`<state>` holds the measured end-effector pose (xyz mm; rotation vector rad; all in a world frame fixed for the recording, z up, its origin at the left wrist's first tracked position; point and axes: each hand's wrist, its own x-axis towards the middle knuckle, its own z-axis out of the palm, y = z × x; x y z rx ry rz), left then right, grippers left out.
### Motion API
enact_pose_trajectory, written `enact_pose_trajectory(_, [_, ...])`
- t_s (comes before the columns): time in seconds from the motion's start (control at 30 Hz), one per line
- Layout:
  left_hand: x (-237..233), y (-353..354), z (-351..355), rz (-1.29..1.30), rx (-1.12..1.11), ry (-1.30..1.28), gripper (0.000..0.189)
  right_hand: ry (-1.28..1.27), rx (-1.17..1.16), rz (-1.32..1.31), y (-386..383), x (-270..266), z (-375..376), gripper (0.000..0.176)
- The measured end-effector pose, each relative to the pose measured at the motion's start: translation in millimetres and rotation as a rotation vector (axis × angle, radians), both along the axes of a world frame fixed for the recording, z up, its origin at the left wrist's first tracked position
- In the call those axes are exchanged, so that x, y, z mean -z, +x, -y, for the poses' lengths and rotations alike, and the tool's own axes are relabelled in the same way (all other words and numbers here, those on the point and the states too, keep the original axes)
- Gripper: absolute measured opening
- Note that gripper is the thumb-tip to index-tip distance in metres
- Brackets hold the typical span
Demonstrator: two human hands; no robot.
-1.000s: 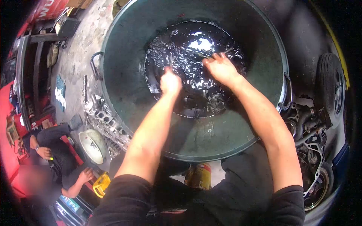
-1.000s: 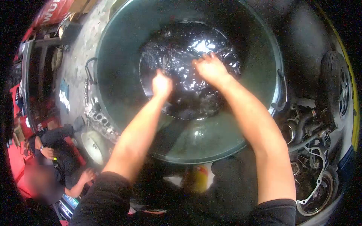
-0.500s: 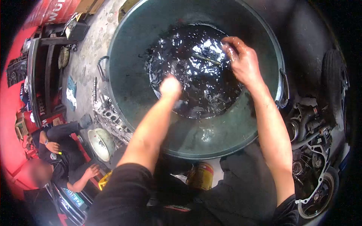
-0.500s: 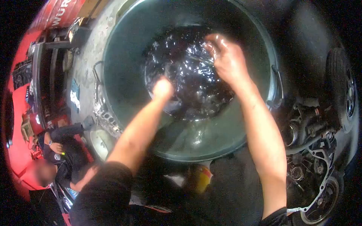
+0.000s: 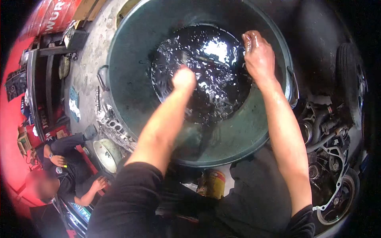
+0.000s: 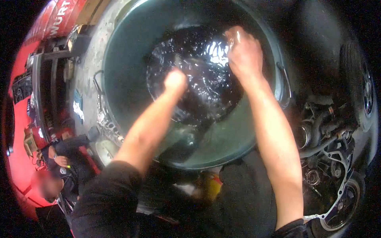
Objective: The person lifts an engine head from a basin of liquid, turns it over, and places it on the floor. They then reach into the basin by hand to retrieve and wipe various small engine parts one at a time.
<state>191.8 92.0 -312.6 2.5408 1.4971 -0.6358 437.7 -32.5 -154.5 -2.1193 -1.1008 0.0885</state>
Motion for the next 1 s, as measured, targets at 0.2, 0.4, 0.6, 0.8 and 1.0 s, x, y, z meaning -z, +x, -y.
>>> enact_pose_trajectory(0.2, [-23.1, 2.7, 11.6, 0.027, -0.037, -0.098, 0.031, 0.083, -0.023, -0.029, -2.1, 0.4, 2.4, 0.025])
enact_pose_trajectory(0.4, [-6.5, -21.2, 49.5, 0.089, -0.103, -0.045, 0.032, 0.098, -0.072, -0.087, -1.5, 11.1, -6.5, 0.033])
enact_pose_trajectory(0.6, [-55.0, -32.7, 64.6, 0.211, -0.086, -0.188, 0.033, -0.052, 0.006, -0.182, -0.4, 9.3, -7.4, 0.024])
enact_pose_trajectory(0.8, [-7.7, -66.9, -82.2, 0.300, -0.406, 0.001, 0.032, -0.082, -0.069, -0.176, -7.8, 5.3, -8.3, 0.025])
enact_pose_trajectory(1.0, [36.9, 28.6, -90.6, 0.431, -0.241, 0.171, 0.049, -0.008, -0.086, -0.145, -14.4, 9.0, -7.6, 0.026])
